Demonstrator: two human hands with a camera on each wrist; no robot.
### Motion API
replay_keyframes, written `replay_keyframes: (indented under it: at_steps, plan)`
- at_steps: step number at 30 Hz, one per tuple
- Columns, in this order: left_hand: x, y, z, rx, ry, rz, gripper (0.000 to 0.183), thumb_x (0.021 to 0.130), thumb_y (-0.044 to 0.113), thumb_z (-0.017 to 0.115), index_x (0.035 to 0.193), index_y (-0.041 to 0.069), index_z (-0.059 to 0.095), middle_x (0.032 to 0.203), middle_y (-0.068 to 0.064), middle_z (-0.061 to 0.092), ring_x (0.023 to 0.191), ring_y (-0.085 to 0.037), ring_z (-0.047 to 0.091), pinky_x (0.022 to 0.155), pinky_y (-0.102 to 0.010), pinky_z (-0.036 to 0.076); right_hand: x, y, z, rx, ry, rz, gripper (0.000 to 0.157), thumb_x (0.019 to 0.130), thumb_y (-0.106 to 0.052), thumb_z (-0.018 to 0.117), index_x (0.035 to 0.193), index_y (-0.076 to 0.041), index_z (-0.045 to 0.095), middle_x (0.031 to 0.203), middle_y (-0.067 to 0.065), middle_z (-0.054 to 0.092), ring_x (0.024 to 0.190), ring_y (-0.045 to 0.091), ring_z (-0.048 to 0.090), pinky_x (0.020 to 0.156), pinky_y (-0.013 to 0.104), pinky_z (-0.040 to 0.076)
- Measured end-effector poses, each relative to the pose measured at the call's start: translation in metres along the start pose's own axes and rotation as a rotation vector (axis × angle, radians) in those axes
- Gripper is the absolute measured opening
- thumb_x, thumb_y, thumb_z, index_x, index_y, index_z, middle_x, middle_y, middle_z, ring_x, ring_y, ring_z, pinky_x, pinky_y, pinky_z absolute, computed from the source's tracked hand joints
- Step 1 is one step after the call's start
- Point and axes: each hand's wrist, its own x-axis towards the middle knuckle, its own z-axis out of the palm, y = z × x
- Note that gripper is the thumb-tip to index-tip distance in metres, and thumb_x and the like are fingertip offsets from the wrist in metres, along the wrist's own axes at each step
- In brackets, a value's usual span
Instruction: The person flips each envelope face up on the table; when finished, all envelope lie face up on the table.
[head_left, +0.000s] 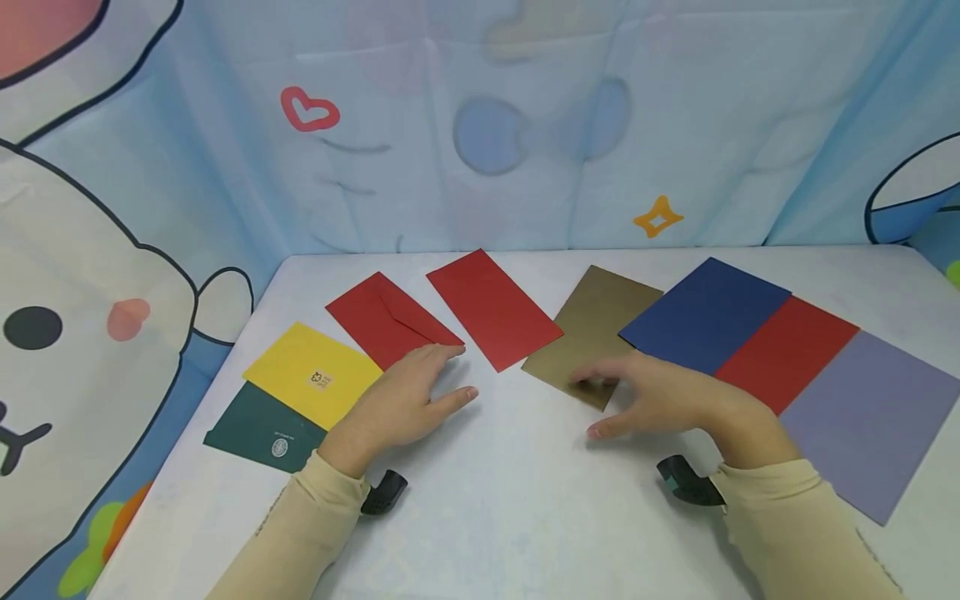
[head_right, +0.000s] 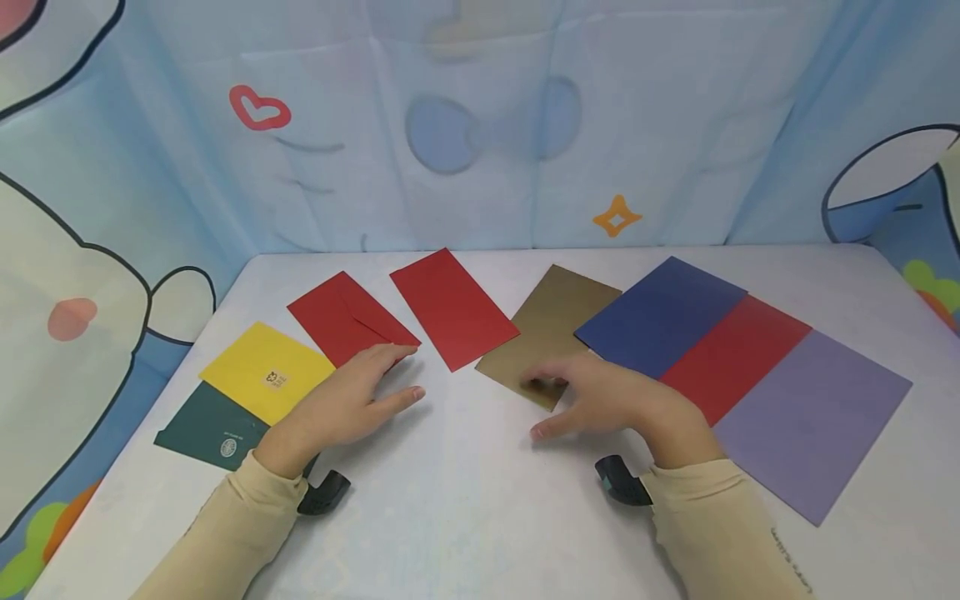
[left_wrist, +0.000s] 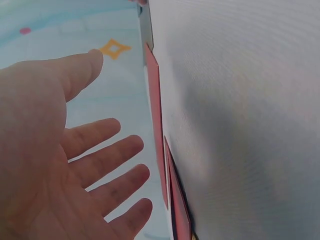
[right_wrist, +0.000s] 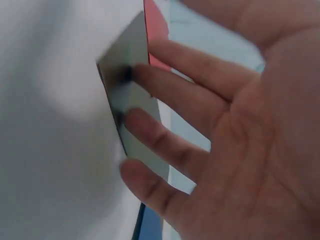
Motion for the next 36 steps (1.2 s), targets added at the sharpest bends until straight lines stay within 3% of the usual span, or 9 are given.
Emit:
replay_keyframes:
  at_steps: [7,11,13,16,19,21,26,31,36]
  plan:
    - [0.0,-0.001,0.0,-0.017,-0.004,0.004,0.065,0.098,0.047,0.062,0.15,0.01,0.047,0.147,-0.003,0.05,0.137,-0.021,0.044,0.112,-0.038,0.036,0.0,-0.028,0.007,0.042,-0.202,0.004,0.07,0.082,-0.046,0.081,0.142,-0.02,0.058,0.144,-0.005,0.052,0.136,0.025,0.045,0.109,0.054,0.036]
    - [0.0,-0.001,-0.001,-0.018,0.001,0.002,0.065,0.098,0.047,0.062,0.15,0.01,0.046,0.147,-0.003,0.05,0.137,-0.021,0.044,0.112,-0.039,0.036,0.004,-0.041,0.013,0.073,-0.288,-0.056,0.069,0.083,-0.044,0.081,0.144,-0.023,0.056,0.142,-0.011,0.053,0.132,0.018,0.049,0.108,0.05,0.038]
    - [0.0,-0.001,-0.002,-0.025,0.006,0.009,0.065,0.098,0.046,0.062,0.15,0.011,0.046,0.147,-0.003,0.05,0.137,-0.02,0.044,0.112,-0.038,0.036,0.006,-0.042,0.013,0.086,-0.247,-0.092,0.066,0.084,-0.043,0.081,0.142,-0.021,0.058,0.138,-0.011,0.057,0.125,0.018,0.054,0.104,0.049,0.043]
    - [0.0,-0.003,-0.002,-0.071,0.002,0.023,0.066,0.097,0.046,0.064,0.151,0.012,0.046,0.148,0.0,0.049,0.136,-0.018,0.044,0.111,-0.037,0.036,0.007,-0.037,0.01,0.068,-0.066,-0.103,0.06,0.085,-0.035,0.082,0.138,-0.017,0.062,0.132,-0.005,0.061,0.117,0.023,0.058,0.096,0.05,0.048]
    - [0.0,-0.005,-0.002,-0.138,-0.013,0.034,0.069,0.094,0.046,0.068,0.151,0.016,0.045,0.149,0.004,0.048,0.136,-0.016,0.044,0.111,-0.036,0.037,0.006,-0.024,0.006,0.007,0.122,-0.066,0.058,0.082,-0.026,0.085,0.135,-0.016,0.063,0.135,0.003,0.06,0.122,0.03,0.055,0.097,0.053,0.048]
    - [0.001,-0.006,-0.002,-0.174,-0.023,0.032,0.071,0.092,0.047,0.071,0.152,0.018,0.045,0.149,0.007,0.046,0.136,-0.015,0.044,0.11,-0.036,0.038,0.005,-0.014,0.004,-0.028,0.173,-0.038,0.061,0.081,-0.023,0.086,0.136,-0.014,0.063,0.141,0.009,0.056,0.128,0.034,0.05,0.099,0.055,0.045]
    - [0.001,-0.008,-0.002,-0.207,-0.026,0.032,0.073,0.089,0.046,0.075,0.151,0.02,0.046,0.149,0.01,0.046,0.136,-0.014,0.043,0.11,-0.036,0.038,0.006,0.002,0.004,-0.074,0.16,0.017,0.065,0.08,-0.027,0.087,0.138,-0.009,0.062,0.15,0.02,0.045,0.139,0.044,0.037,0.106,0.062,0.036]
    - [0.001,-0.008,-0.002,-0.209,-0.025,0.039,0.073,0.089,0.045,0.076,0.151,0.019,0.047,0.149,0.009,0.046,0.136,-0.013,0.043,0.11,-0.035,0.038,0.009,0.006,0.007,-0.099,0.123,0.054,0.07,0.077,-0.033,0.089,0.136,-0.006,0.063,0.149,0.024,0.045,0.142,0.051,0.027,0.108,0.065,0.03]
    - [0.002,-0.007,-0.002,-0.218,-0.036,0.05,0.074,0.089,0.043,0.077,0.151,0.018,0.046,0.149,0.007,0.046,0.136,-0.016,0.043,0.109,-0.036,0.039,0.009,0.009,0.008,-0.096,0.114,0.009,0.07,0.07,-0.036,0.093,0.131,-0.011,0.067,0.136,0.014,0.057,0.129,0.039,0.047,0.102,0.056,0.043]
